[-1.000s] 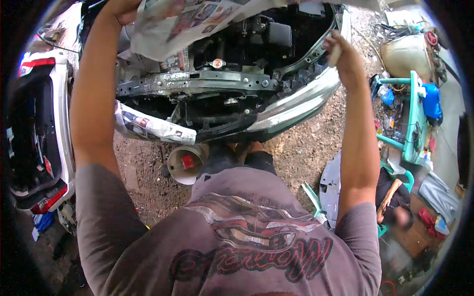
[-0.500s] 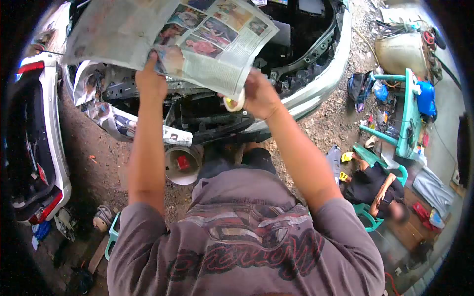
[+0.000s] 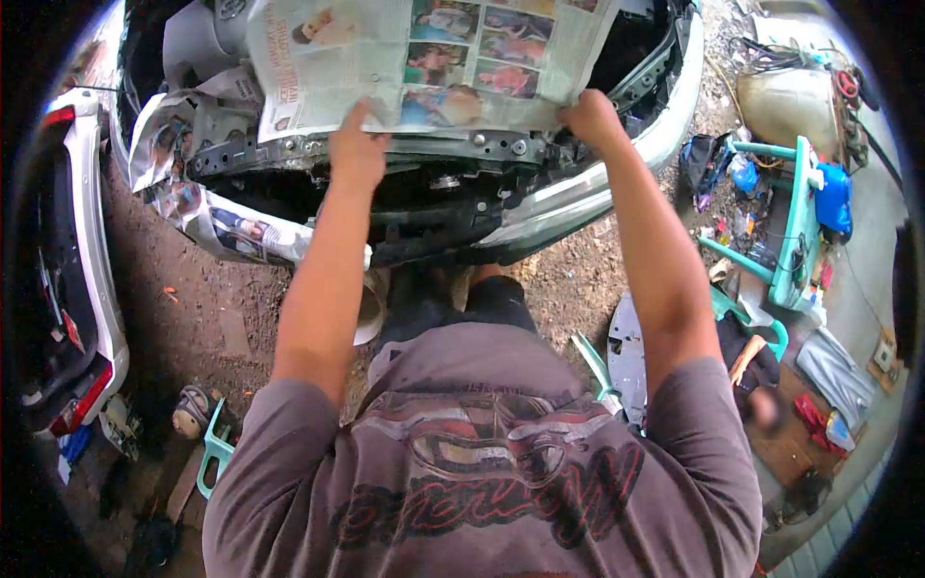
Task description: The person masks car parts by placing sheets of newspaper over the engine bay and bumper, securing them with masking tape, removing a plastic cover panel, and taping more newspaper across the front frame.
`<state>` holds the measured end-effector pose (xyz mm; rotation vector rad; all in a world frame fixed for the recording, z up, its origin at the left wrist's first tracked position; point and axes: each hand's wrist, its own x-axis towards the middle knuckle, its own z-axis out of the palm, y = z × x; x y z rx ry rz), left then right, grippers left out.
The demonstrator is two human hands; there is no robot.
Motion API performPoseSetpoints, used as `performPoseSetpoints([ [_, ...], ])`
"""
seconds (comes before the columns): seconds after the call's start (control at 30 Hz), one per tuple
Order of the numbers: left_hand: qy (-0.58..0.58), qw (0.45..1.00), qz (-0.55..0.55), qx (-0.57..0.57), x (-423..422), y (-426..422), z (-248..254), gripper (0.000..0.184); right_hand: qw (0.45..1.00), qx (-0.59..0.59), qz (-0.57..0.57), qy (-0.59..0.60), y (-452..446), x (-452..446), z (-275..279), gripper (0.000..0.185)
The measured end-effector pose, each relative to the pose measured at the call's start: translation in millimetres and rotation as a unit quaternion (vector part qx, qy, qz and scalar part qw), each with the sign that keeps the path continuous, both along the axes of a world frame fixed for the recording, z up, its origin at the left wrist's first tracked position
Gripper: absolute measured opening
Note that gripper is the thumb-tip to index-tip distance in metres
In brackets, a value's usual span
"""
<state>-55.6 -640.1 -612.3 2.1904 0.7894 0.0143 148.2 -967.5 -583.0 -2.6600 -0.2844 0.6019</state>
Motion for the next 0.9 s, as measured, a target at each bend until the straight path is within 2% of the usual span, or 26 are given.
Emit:
performPoseSetpoints([
  [0.03, -0.02, 0.997, -0.012, 0.076, -4, 21, -28, 0.072, 0.996, -0.081, 0.018, 0.016, -3, 11, -7, 0.036],
  [0.07, -0.031, 0.999, 0.022, -0.015, -6, 32, -19, 0.061, 0.996, -0.082, 0.016, 0.019, -5, 14, -12, 0.036],
  [0.1, -0.109, 0.939, 0.168, -0.279, -6, 57, -40, 0.054, 0.994, -0.103, 0.032, -0.005, -5, 15, -16, 0.033],
  [0.13, -0.178, 0.784, 0.3, -0.513, -1, 82, -63, 0.047, 0.991, -0.123, 0.05, -0.029, -5, 16, -18, 0.031],
  [0.2, -0.21, 0.742, 0.352, -0.531, 3, 111, -58, 0.037, 0.991, -0.121, 0.05, -0.027, 0, 8, -14, 0.032],
  [0.27, -0.184, 0.755, 0.371, -0.509, -4, 140, -56, 0.037, 0.99, -0.126, 0.005, -0.058, 6, 4, -16, 0.036],
  [0.3, -0.156, 0.778, 0.333, -0.509, -4, 158, -62, 0.035, 0.985, -0.167, 0.028, -0.036, 8, 9, -21, 0.037],
  [0.37, -0.071, 0.823, 0.284, -0.487, -7, 181, -67, 0.031, 0.985, -0.167, 0.02, -0.038, 9, 13, -30, 0.036],
  [0.5, -0.049, 0.846, 0.248, -0.47, -10, 207, -71, 0.031, 0.987, -0.159, -0.008, -0.034, 16, 13, -25, 0.035],
  [0.6, -0.013, 0.9, 0.154, -0.407, -3, 200, -60, 0.033, 0.986, -0.158, 0.004, -0.045, 9, 20, -35, 0.036],
  [0.63, -0.022, 0.922, 0.119, -0.367, 1, 222, -95, 0.036, 0.984, -0.171, 0.022, -0.038, 9, 20, -35, 0.035],
  [0.67, -0.022, 0.922, 0.125, -0.367, 9, 229, -102, 0.036, 0.982, -0.183, 0.039, -0.03, 10, 18, -36, 0.035],
  [0.73, -0.011, 0.971, 0.028, -0.237, 26, 227, -102, 0.032, 0.981, -0.182, 0.05, -0.033, 8, 13, -32, 0.035],
  [0.77, -0.011, 0.971, 0.032, -0.238, 32, 220, -92, 0.032, 0.981, -0.181, 0.056, -0.037, 6, 12, -29, 0.036],
  [0.83, 0.032, 0.993, -0.003, -0.111, 41, 208, -72, 0.026, 0.975, -0.216, 0.062, -0.004, 6, 14, -29, 0.039],
  [0.9, 0.04, 0.992, -0.001, -0.121, 48, 215, -82, 0.025, 0.978, -0.202, 0.05, 0.003, 5, 15, -30, 0.04],
])
